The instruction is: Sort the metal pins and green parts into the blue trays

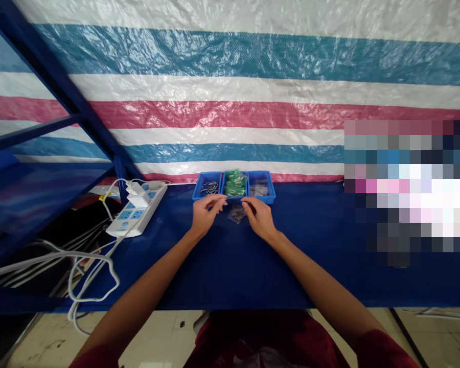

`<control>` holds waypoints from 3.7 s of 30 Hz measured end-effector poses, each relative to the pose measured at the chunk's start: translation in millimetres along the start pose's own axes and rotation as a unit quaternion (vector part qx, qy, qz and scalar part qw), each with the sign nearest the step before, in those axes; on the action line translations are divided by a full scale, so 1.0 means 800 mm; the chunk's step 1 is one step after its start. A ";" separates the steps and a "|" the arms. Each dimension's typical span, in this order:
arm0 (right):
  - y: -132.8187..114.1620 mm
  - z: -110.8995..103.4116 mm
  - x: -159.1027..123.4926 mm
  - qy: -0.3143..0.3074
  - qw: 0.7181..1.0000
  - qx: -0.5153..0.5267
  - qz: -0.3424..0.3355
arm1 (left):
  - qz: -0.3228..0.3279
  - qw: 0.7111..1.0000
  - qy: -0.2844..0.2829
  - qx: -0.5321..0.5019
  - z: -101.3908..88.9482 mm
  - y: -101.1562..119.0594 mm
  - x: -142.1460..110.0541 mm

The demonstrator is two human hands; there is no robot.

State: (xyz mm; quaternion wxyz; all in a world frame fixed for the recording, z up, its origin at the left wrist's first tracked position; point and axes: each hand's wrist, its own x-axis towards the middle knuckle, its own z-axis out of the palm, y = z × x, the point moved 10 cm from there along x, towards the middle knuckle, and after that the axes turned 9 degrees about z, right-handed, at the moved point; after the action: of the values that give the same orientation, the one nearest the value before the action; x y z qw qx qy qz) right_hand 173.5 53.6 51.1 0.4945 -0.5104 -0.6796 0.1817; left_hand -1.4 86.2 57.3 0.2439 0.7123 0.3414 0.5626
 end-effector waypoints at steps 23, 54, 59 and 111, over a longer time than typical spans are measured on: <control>0.048 0.026 0.003 -0.098 0.961 -0.223 0.134 | 0.234 0.869 -0.347 0.264 0.087 -0.009 -0.037; 0.048 0.048 -0.002 -0.162 0.956 -0.233 0.071 | 0.173 0.890 -0.327 0.265 0.082 -0.023 -0.033; 0.050 0.051 -0.002 -0.164 0.955 -0.238 0.063 | 0.181 0.890 -0.323 0.267 0.082 -0.017 -0.032; -0.012 0.001 -0.002 -0.013 0.998 0.007 -0.053 | 0.087 0.989 -0.109 0.057 0.030 0.021 0.001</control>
State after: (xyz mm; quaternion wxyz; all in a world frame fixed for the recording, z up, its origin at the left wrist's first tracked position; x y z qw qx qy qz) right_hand 167.7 48.1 57.2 0.4984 -0.4674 -0.7109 0.1666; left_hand 25.1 76.7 63.7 0.1890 0.8092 0.2804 0.4805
